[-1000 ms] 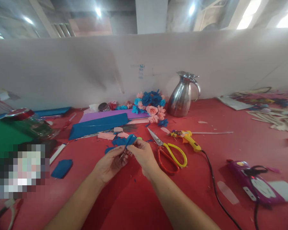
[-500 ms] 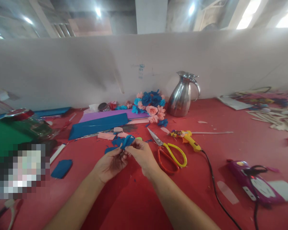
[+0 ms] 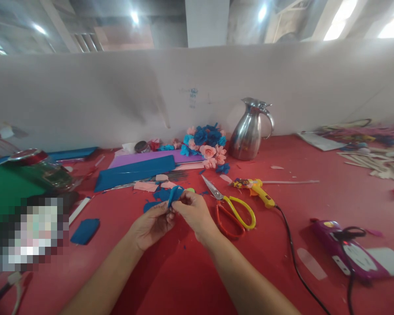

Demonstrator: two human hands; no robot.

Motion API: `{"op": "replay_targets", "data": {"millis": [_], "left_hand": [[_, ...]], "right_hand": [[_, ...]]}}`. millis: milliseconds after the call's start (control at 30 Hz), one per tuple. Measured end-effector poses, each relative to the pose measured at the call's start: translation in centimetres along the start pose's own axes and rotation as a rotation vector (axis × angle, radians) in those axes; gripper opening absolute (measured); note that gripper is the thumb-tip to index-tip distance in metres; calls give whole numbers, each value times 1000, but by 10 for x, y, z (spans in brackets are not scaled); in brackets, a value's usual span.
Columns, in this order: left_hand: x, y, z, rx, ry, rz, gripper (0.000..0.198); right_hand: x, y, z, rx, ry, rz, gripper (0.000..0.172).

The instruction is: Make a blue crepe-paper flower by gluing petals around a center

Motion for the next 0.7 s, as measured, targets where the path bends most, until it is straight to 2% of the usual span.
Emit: {"op": "replay_targets", "data": {"millis": [700], "left_hand": [[2, 0, -3, -61, -28, -8, 12]], "right_hand": [[-5, 10, 0, 52, 18, -79, 6]]}}
Point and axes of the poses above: each hand's wrist, its own x-axis away from the middle knuckle, its own y-axis out of the back of the hand, z = x × y, the point moved 9 cm from there along -x, towards the middle knuckle, and after that the axes turned 10 degrees about -z, right-handed, at the moved point
